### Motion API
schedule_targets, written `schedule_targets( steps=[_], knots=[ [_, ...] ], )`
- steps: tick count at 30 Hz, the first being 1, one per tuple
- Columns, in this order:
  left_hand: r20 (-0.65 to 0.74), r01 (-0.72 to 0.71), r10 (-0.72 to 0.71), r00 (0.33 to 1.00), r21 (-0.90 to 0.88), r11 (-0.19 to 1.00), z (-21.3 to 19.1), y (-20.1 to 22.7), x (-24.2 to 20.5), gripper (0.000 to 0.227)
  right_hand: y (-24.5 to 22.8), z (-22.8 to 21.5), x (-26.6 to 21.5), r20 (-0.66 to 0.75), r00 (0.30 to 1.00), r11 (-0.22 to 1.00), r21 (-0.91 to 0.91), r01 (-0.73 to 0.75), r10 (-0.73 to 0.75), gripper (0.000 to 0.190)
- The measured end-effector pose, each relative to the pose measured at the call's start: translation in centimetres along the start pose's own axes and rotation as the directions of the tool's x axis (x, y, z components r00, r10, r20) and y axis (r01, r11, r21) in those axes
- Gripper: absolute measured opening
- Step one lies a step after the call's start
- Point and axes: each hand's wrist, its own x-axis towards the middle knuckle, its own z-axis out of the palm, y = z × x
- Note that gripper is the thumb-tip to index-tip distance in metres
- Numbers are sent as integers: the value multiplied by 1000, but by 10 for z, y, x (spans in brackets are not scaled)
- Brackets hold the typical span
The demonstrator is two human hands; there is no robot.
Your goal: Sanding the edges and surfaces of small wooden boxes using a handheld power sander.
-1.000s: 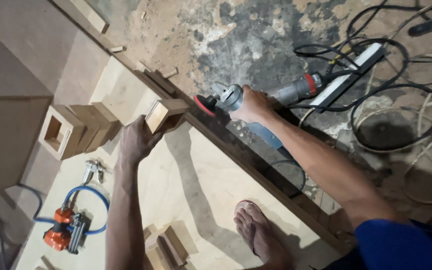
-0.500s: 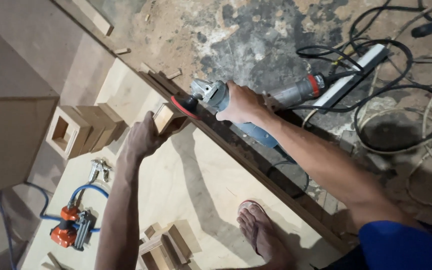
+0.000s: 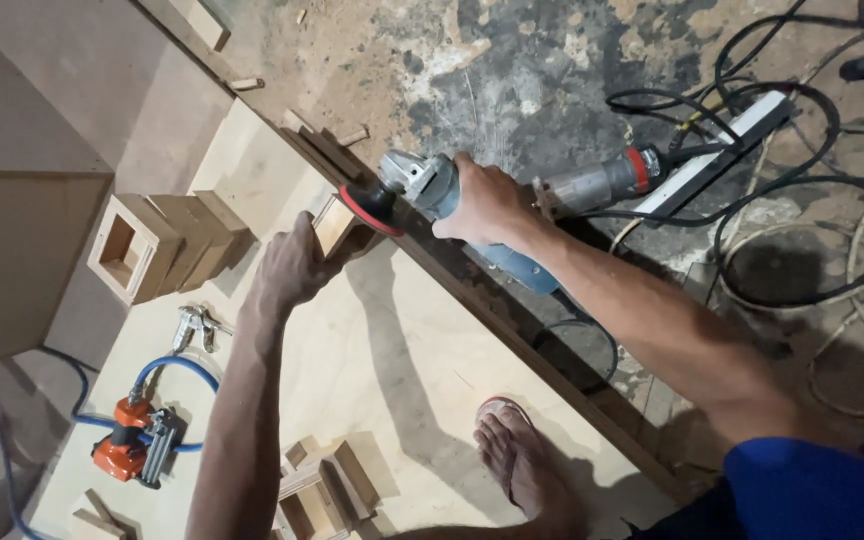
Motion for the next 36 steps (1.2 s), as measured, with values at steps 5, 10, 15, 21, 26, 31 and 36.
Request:
schedule_targets(
  steps=[5, 10, 15, 21, 26, 31, 36],
  knots=[
    [23, -9, 9, 1000, 37, 999, 6, -9, 7, 51, -5, 1, 1, -10, 998, 998, 7, 59, -59, 76],
    [35, -13, 13, 999, 20, 1000, -3, 6, -4, 51, -14, -8, -10, 16, 999, 999, -5, 48, -47, 82],
    [22, -4, 5, 1000, -25, 1000, -4, 6, -2, 55, 20, 14, 19, -1, 999, 998, -38, -50, 50, 83],
    [31, 2, -3, 1000, 16, 1000, 3, -1, 5, 56, 40, 25, 33, -1, 995, 995, 11, -103, 103, 74],
    [23, 33, -34, 999, 41, 999, 11, -12, 12, 54, 47, 30, 34, -21, 995, 995, 3, -99, 99, 73],
    [22, 22, -22, 1000, 23, 1000, 6, -2, 7, 53, 28, 20, 26, -19, 995, 995, 27, -97, 98, 69],
    [24, 35, -36, 999, 16, 999, -7, 7, -4, 55, 15, 11, 21, -8, 998, 998, 19, -57, 57, 69]
  ],
)
